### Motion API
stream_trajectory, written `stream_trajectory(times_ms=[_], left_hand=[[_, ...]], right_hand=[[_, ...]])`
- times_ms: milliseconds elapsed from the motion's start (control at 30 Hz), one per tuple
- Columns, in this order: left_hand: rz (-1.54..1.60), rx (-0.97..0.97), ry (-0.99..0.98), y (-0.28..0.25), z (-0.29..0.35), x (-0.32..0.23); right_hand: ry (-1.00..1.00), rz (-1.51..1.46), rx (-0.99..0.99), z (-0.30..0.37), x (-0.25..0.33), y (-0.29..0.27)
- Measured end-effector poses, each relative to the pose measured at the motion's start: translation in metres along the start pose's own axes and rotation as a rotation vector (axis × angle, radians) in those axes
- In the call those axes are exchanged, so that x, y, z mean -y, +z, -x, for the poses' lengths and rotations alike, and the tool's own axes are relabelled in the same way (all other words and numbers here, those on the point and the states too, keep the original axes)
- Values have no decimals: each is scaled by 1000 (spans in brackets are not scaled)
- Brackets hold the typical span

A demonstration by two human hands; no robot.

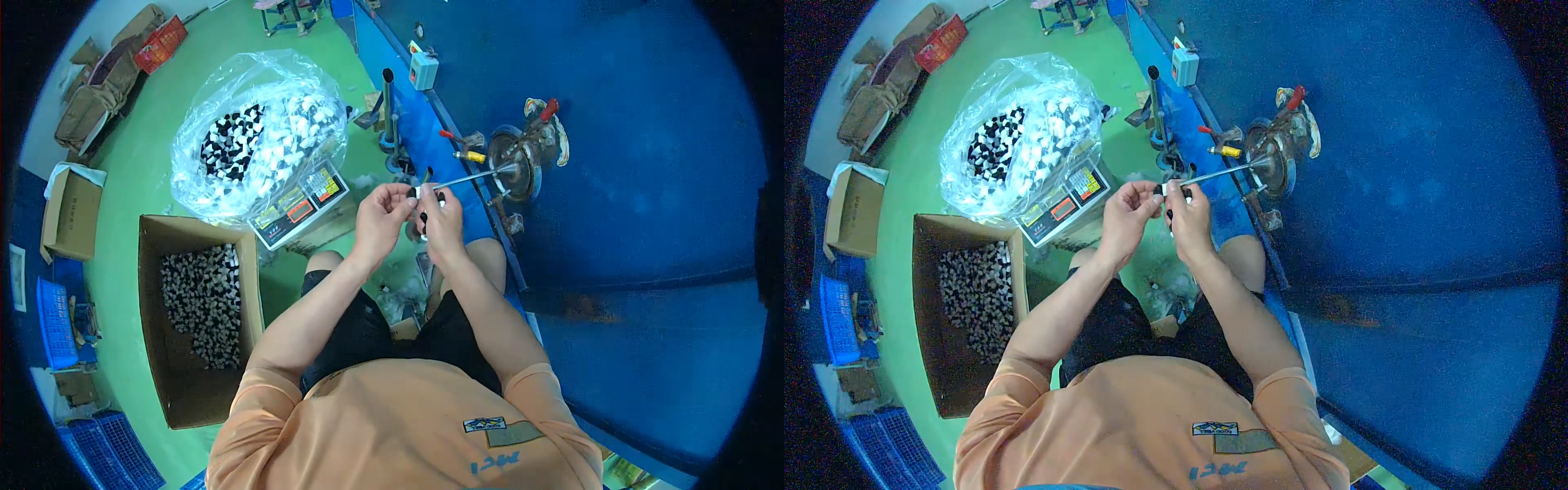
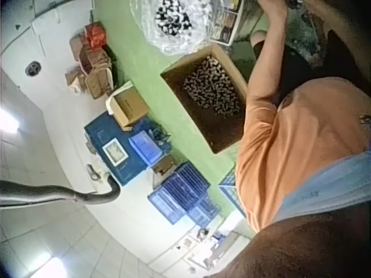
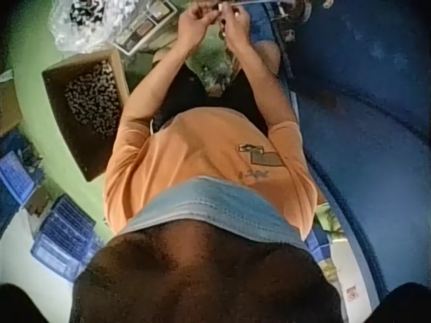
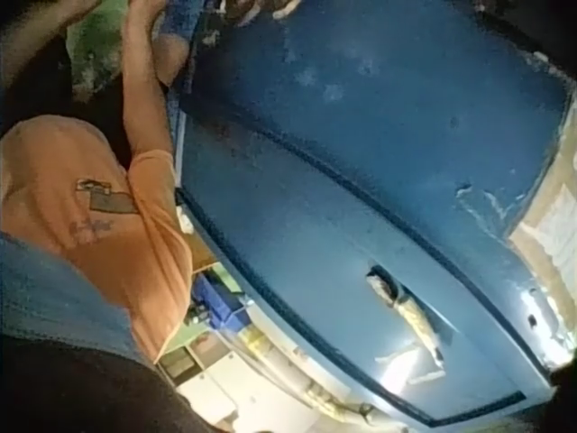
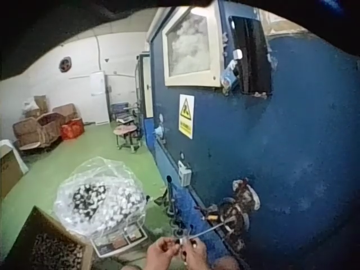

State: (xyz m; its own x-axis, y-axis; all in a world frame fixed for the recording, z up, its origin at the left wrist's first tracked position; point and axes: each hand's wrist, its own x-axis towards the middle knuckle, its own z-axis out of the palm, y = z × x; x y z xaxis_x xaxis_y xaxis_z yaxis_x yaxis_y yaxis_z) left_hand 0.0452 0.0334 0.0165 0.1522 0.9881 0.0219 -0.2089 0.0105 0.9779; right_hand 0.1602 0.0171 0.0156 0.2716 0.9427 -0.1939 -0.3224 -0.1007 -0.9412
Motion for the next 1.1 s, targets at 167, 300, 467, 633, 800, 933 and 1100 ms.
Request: stream_trajectory(times_ms=[167, 300, 467, 633, 800, 933, 1100], left_hand=[[14, -71, -133, 6, 4, -4], [-17, -99, -133, 7, 7, -13], [88, -358, 57, -24, 24, -13], [421, -711, 211, -62, 43, -46], [-347, -51, -14, -37, 45, -11], [-498, 109, -52, -39, 34, -10], [-145, -38, -185, -41, 18, 12]], right_hand=[[-1, -78, 30, 1, 2, 1], [26, -73, 12, 6, 7, 7], [139, -33, 243, 14, -2, 1], [-270, 459, 246, 7, -41, -9], [-481, 783, 342, 16, -28, 3], [-393, 1032, 367, 16, -24, -4], [-312, 944, 302, 19, -20, -8]])
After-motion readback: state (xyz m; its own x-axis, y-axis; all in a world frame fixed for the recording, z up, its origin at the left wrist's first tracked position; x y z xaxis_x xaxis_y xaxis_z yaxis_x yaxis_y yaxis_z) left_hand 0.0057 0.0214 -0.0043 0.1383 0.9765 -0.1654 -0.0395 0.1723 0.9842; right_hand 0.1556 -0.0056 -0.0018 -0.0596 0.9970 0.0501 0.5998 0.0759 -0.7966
